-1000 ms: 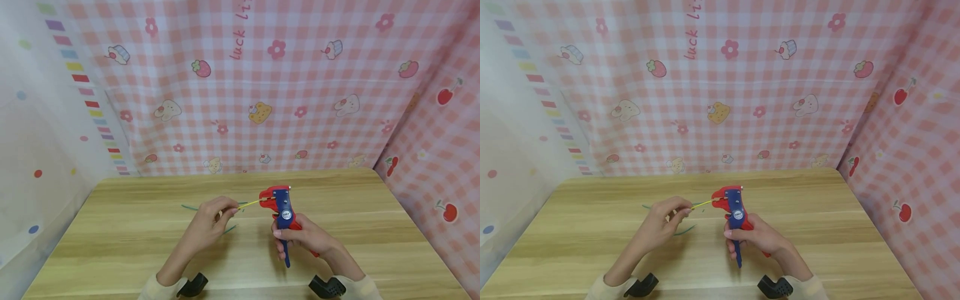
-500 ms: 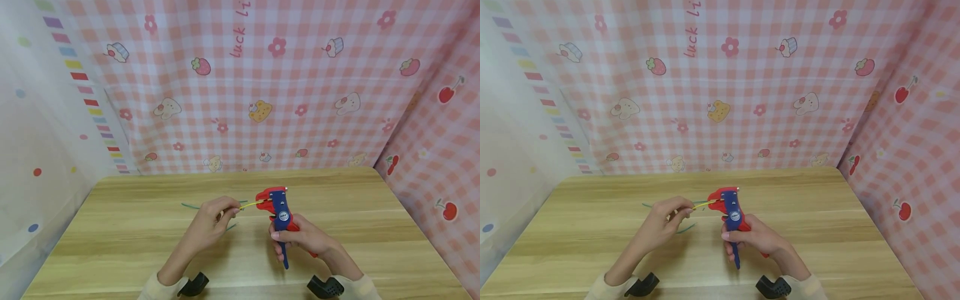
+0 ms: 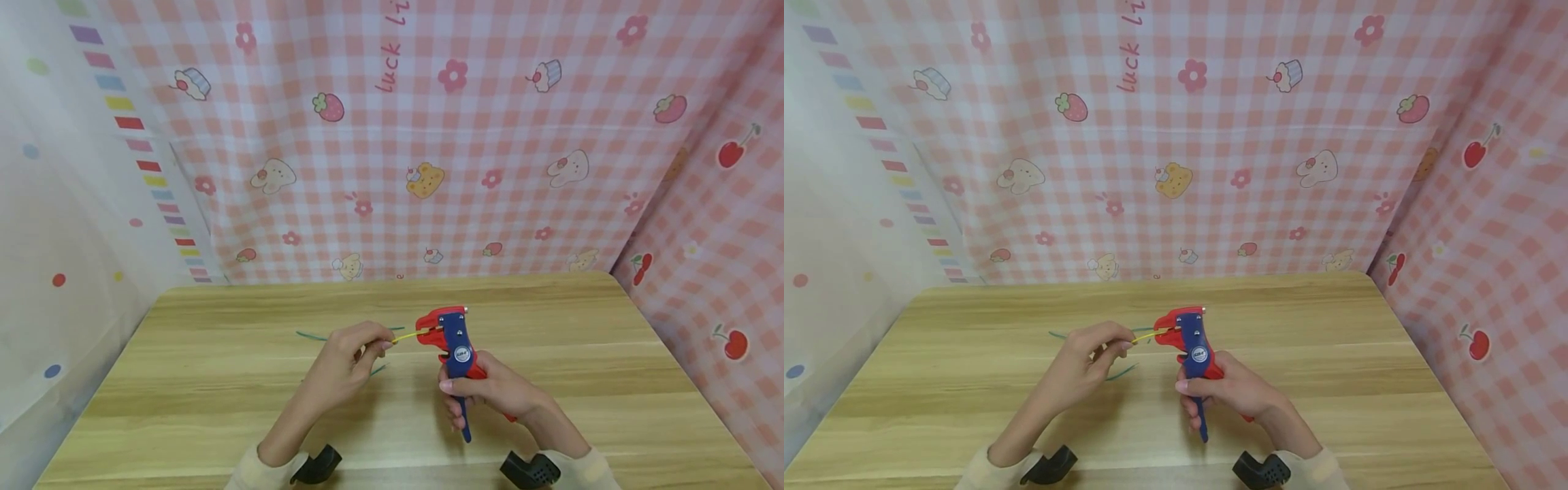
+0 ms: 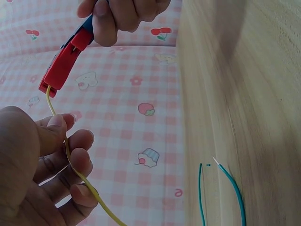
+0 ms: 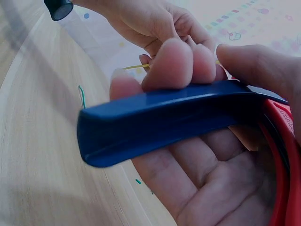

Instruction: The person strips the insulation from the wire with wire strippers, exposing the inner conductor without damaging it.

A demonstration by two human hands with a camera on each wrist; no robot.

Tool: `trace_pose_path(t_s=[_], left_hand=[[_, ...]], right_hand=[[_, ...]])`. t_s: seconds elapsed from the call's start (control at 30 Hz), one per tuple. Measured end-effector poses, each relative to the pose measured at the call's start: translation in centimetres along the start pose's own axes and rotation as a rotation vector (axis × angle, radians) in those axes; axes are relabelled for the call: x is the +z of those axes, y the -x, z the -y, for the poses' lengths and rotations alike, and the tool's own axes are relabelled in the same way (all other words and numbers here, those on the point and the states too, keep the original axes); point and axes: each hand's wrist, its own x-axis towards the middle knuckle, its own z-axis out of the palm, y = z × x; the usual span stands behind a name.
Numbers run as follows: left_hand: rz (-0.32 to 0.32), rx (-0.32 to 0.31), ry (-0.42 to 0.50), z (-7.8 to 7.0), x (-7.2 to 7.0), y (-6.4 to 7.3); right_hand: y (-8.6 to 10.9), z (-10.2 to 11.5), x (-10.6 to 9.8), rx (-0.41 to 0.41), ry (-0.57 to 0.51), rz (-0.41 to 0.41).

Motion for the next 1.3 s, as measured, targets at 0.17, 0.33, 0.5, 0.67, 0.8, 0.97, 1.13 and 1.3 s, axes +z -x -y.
trace_pose_path(t_s=[0.17,0.33,0.5,0.67,0.8,0.97,1.13,1.3], left_hand=[[0.002,-0.005,-0.006,-0.1,0.0,0.0],[0.003,-0.006,-0.011,-0.1,-0.1,0.0],[0.007,-0.028,-0.014,-0.1,-0.1,0.0],[-0.007,-0.041,-0.024,0.0,-0.2,0.1],[-0.030,-0.026,-0.049,0.2,-0.2,0.1],[-0.036,-0.006,-0.026,0.5,-0.1,0.1],[0.005,-0.016,0.070,0.3,0.0,0.0],[0.011,-0.046,0.090,0.0,0.0,-0.1]], right_hand=[[0.0,0.0,0.1,0.039,0.038,-0.044],[-0.1,0.0,0.4,0.055,0.055,-0.093],[-0.3,0.0,0.9,0.030,0.043,-0.123],[-0.4,0.1,1.5,0.062,0.035,-0.174],[-0.7,0.1,1.9,0.108,0.027,-0.233],[-1.0,-0.1,2.1,0.118,0.043,-0.255],[-0.9,-0.1,2.1,0.093,0.039,-0.227],[-0.8,-0.1,2.0,0.057,0.061,-0.190]])
